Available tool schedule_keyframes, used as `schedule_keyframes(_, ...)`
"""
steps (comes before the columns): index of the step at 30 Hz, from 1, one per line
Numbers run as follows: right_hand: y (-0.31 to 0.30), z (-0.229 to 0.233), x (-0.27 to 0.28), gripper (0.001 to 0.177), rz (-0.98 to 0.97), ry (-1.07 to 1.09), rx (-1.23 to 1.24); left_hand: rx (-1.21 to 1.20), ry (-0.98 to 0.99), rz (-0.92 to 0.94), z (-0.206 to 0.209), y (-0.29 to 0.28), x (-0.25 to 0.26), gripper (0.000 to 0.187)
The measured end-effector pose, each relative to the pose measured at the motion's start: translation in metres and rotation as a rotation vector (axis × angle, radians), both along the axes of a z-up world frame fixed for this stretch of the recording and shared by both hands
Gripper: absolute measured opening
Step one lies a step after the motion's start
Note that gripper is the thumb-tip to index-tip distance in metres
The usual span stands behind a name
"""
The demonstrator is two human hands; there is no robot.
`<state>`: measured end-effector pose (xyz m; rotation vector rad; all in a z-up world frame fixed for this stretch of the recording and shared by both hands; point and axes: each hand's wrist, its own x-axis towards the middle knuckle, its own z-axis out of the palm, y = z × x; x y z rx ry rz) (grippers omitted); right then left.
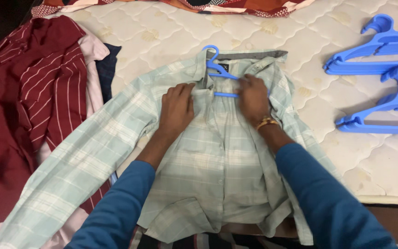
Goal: The person places a light green plaid shirt onto a blue hanger, buttons it, and smooths the fabric. They then pick up a red striped shirt, unfold it, and lay it flat on the bed.
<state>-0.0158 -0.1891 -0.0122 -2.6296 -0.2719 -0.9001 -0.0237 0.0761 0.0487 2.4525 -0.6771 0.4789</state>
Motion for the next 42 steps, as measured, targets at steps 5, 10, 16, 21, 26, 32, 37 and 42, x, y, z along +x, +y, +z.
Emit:
schedule_keyframes(5,-0.046,0.019,-0.010,0.039,-0.165,0.152,0.131,0.009,-0.143,-0.117,-0.009,-0.039,0.002,0.037)
schedule_keyframes(10,-0.074,0.021,-0.006,0.034,-0.269,0.507,0.212,0.295,-0.082,-0.119,-0.030,-0.082,0.015,0.032)
schedule_keyframes(16,-0.062,0.023,0.017,0.067,-0.388,0.561,0.339,0.540,-0.089,-0.059,-0.053,-0.082,0.030,0.031)
schedule_keyframes(21,-0.059,0.041,0.042,0.078,-0.461,0.716,0.518,0.581,-0.120,-0.087,-0.056,-0.067,0.022,0.026)
schedule_keyframes(26,-0.066,0.036,0.061,0.070,-0.527,0.768,0.567,0.546,-0.125,-0.038,-0.066,-0.068,0.003,0.029)
schedule_keyframes(32,-0.097,0.020,0.072,0.042,-0.511,0.709,0.818,0.510,-0.256,-0.066,-0.058,-0.066,0.000,0.022)
schedule_keyframes(37,-0.112,0.015,0.072,0.022,-0.475,0.572,1.267,0.445,-0.306,-0.098,-0.047,-0.061,0.006,0.018)
schedule_keyframes(42,-0.157,0.022,0.046,0.020,-0.413,0.426,1.461,0.425,-0.336,-0.075,-0.041,-0.059,0.019,0.015)
